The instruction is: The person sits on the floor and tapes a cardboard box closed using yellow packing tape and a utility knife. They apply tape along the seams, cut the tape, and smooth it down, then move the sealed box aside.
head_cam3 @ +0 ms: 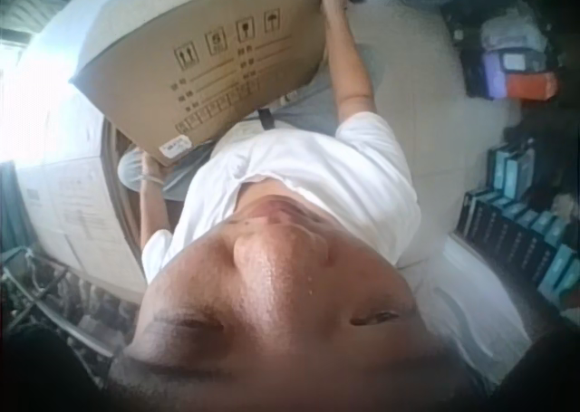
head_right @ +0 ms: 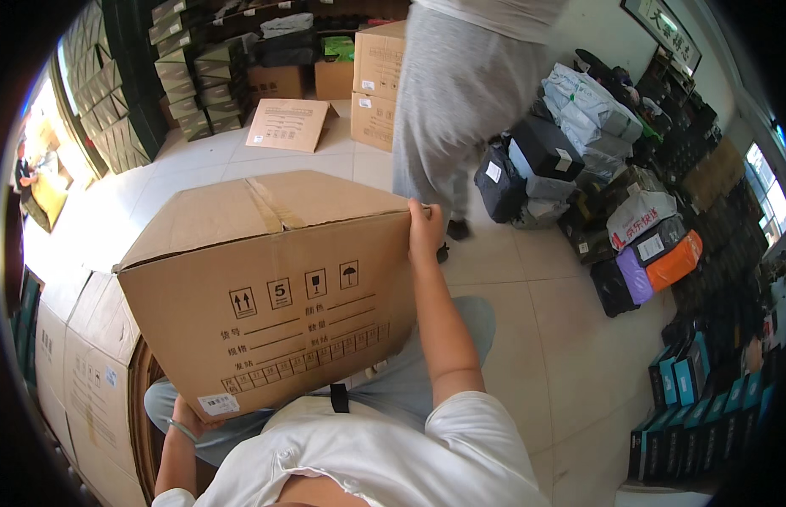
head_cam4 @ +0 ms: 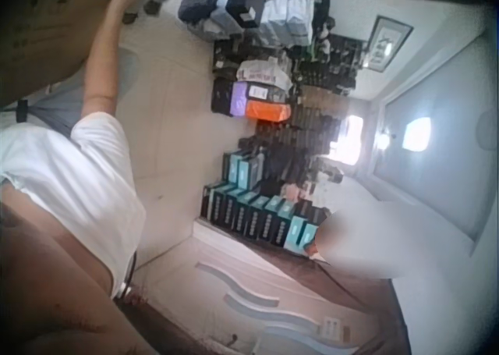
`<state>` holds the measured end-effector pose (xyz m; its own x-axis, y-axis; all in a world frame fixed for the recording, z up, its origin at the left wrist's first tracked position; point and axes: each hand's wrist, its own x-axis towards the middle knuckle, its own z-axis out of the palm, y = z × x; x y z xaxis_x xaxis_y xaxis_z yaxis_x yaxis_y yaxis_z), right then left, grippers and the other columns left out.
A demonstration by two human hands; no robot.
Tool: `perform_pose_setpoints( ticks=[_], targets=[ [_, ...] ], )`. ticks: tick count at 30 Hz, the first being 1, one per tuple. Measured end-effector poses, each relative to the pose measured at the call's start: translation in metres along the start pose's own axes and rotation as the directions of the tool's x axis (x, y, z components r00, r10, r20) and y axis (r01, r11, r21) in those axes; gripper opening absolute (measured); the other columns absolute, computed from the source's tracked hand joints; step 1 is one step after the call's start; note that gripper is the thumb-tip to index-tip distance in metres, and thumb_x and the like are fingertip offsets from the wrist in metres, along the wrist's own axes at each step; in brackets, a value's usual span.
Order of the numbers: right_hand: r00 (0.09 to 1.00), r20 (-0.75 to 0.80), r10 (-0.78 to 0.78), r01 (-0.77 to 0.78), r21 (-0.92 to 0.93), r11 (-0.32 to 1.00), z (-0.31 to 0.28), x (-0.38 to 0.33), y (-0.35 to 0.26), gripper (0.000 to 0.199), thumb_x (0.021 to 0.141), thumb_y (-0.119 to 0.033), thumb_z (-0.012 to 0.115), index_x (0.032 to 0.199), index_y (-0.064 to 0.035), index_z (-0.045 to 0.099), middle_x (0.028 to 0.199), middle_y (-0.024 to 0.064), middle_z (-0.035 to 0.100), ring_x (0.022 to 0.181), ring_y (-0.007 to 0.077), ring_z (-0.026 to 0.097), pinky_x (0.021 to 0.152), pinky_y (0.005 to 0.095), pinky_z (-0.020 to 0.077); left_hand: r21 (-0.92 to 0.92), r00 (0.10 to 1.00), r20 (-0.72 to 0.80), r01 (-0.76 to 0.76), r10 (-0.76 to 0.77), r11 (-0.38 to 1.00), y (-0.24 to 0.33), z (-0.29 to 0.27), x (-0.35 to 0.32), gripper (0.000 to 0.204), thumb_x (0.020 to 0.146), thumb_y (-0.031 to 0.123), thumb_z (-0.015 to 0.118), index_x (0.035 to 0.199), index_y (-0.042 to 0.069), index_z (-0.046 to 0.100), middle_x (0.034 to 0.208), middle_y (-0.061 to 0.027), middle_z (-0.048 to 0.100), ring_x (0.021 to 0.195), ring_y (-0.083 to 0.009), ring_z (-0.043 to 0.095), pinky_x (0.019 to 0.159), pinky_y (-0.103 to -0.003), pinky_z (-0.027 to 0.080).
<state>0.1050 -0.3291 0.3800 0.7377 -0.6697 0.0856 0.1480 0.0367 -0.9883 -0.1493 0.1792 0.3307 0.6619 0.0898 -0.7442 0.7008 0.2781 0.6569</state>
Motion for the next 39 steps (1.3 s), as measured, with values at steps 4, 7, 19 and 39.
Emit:
perform_pose_setpoints(
  ticks=[4, 7, 19, 39],
  targets=[
    [0.994, -0.1, -0.038, 0.045, 0.072, 0.996, -0.002, 0.007, 0.011, 0.029, 0.077, -0.028, 0.067, 0.08, -0.0024, 0.052, 0.079, 0.0054, 0.054, 0.076, 0.0159, 0.049, 0.072, 0.0302, 0.0407, -0.099, 0.997, -0.045, -0.07, 0.066, 0.993, -0.005, 0.017, -0.011, 0.056, 0.087, 0.056, 0.04, 0.11, 0.007, 0.057, 0.088, -0.0136, 0.068, 0.067, -0.0322, 0.067, 0.047, -0.04, 0.052],
    [0.996, -0.083, -0.021, 0.029, 0.101, 0.994, 0.002, 0.003, 0.001, 0.027, 0.075, -0.025, 0.066, 0.078, -0.003, 0.051, 0.076, 0.0042, 0.052, 0.073, 0.0152, 0.047, 0.069, 0.0295, 0.0406, -0.128, 0.993, -0.091, -0.091, 0.079, 0.988, -0.012, 0.014, -0.01, 0.055, 0.087, 0.056, 0.04, 0.108, 0.008, 0.058, 0.086, -0.0126, 0.068, 0.064, -0.0312, 0.067, 0.044, -0.038, 0.049],
    [0.982, -0.051, -0.18, 0.186, 0.157, 0.97, -0.008, 0.004, -0.056, 0.024, 0.076, -0.019, 0.066, 0.072, -0.004, 0.048, 0.074, 0.0015, 0.05, 0.071, 0.0118, 0.044, 0.066, 0.0282, 0.0389, -0.323, 0.983, -0.051, -0.181, 0.174, 0.929, -0.018, 0.021, -0.025, 0.046, 0.085, 0.046, 0.046, 0.1, 0.004, 0.059, 0.076, -0.0158, 0.064, 0.054, -0.0328, 0.061, 0.039, -0.041, 0.044],
    [0.661, -0.578, -0.479, 0.686, 0.207, 0.697, -0.111, 0.008, -0.246, 0.019, 0.085, -0.022, 0.058, 0.087, -0.0049, 0.05, 0.09, 0.0055, 0.051, 0.087, 0.0163, 0.052, 0.083, 0.0314, 0.0426, -0.424, 0.606, 0.114, -0.687, 0.787, 0.59, 0.202, 0.197, 0.135, 0.053, 0.088, 0.033, 0.057, 0.129, 0.002, 0.048, 0.123, -0.0086, 0.056, 0.115, -0.0215, 0.053, 0.095, -0.037, 0.044]
  ],
)
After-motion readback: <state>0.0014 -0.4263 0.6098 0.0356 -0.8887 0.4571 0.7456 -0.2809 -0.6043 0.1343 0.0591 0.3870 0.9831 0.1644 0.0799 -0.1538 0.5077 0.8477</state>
